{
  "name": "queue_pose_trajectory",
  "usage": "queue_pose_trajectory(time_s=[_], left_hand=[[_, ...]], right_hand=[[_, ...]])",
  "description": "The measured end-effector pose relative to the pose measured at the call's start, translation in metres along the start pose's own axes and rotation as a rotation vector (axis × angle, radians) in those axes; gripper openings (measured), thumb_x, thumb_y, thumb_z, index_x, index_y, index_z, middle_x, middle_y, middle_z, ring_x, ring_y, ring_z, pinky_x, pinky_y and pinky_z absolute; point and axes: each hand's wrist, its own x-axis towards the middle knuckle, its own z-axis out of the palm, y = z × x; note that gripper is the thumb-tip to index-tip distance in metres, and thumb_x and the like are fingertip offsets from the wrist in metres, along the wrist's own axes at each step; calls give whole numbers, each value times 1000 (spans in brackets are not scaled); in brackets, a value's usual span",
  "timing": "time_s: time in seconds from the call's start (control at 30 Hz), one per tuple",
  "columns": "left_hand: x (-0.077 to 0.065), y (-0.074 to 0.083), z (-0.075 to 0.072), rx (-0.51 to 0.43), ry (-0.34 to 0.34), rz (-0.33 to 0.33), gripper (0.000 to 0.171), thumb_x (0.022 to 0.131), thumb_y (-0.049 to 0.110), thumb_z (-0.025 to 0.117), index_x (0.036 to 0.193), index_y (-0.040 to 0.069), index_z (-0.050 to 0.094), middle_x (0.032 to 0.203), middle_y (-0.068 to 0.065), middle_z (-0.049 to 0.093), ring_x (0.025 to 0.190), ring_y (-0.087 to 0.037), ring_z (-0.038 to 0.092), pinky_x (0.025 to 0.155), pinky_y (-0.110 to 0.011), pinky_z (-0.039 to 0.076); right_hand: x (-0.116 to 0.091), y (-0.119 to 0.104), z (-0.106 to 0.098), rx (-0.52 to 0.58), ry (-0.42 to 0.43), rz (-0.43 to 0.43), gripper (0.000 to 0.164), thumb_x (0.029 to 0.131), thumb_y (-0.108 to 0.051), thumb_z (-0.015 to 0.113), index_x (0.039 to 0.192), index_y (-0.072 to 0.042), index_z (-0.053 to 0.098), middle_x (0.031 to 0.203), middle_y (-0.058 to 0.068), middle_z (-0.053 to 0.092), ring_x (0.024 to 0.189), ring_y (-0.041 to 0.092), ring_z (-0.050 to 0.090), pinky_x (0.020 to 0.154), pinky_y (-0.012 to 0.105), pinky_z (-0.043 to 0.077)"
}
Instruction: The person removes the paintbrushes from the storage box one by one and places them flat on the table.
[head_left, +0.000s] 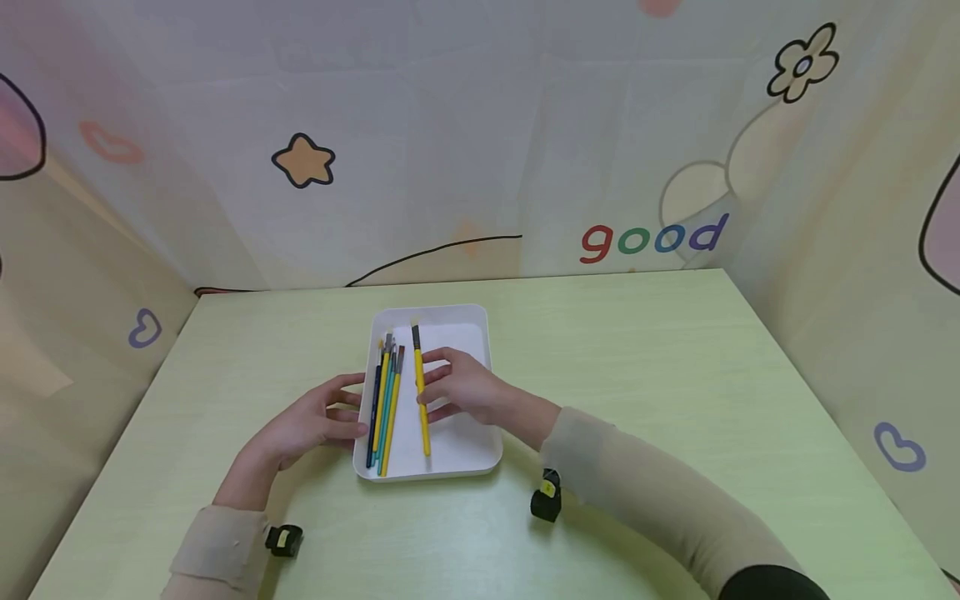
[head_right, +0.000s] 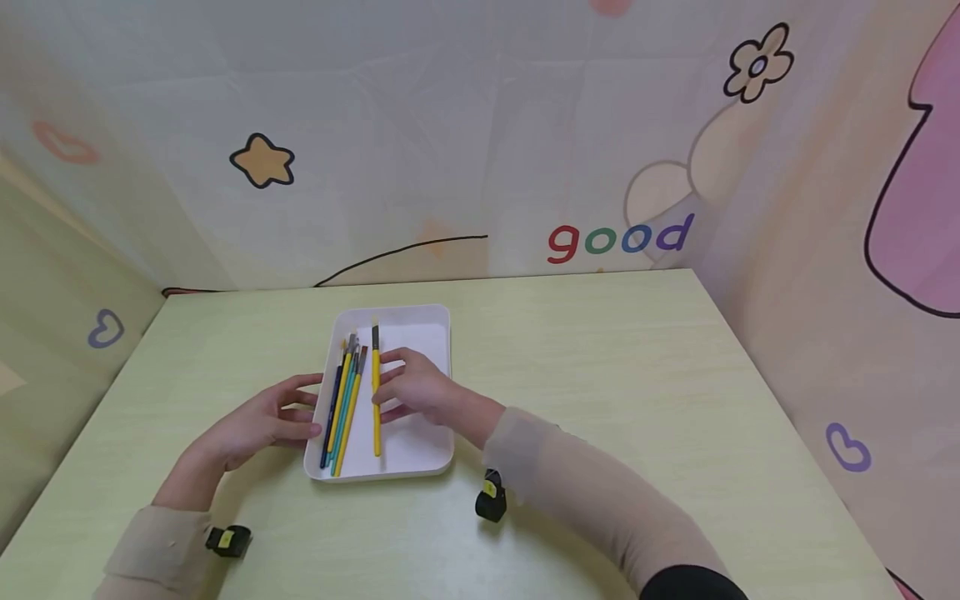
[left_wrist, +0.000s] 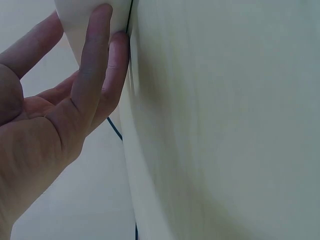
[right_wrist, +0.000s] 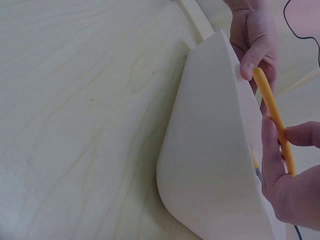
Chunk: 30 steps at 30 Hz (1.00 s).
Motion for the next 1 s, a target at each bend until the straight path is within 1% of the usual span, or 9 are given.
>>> queue_pose_trajectory(time_s=[0.2,0.4,0.73,0.87,1.0], left_hand=[[0,-1,1,1,1,6,85,91,2,76,160,5,27,142,-27,44,113,-34,60,88,-43,60],[0,-2,1,-2,-2,16,84,91,1,76,159,4,27,140,-27,46,113,-35,60,88,-44,59],[0,0,3,-8,-10,44,82,92,0,74,159,1,26,144,-29,41,116,-36,59,88,-44,59],[0,0,3,0,3,41,82,92,-2,74,159,2,27,143,-28,42,115,-36,60,88,-44,60],[0,-2,2,18,16,36,79,93,0,73,159,3,29,143,-27,42,116,-36,59,88,-43,60]], right_hand=[[-12,-8,-7,-7,-11,-4,66,91,8,70,149,-7,42,123,17,58,97,28,67,76,41,63],[-19,-11,-15,-10,-15,-13,66,91,8,69,149,-8,41,125,17,57,98,28,67,77,41,62],[-27,-14,-32,-29,4,-15,66,91,7,70,149,-8,42,127,17,56,96,28,68,78,42,62],[-31,-13,-39,-23,9,-19,66,90,8,70,148,-8,42,128,18,56,97,28,67,79,43,62],[-35,-12,-48,-10,15,-29,66,91,8,69,148,-8,42,128,18,55,97,28,66,81,43,62]])
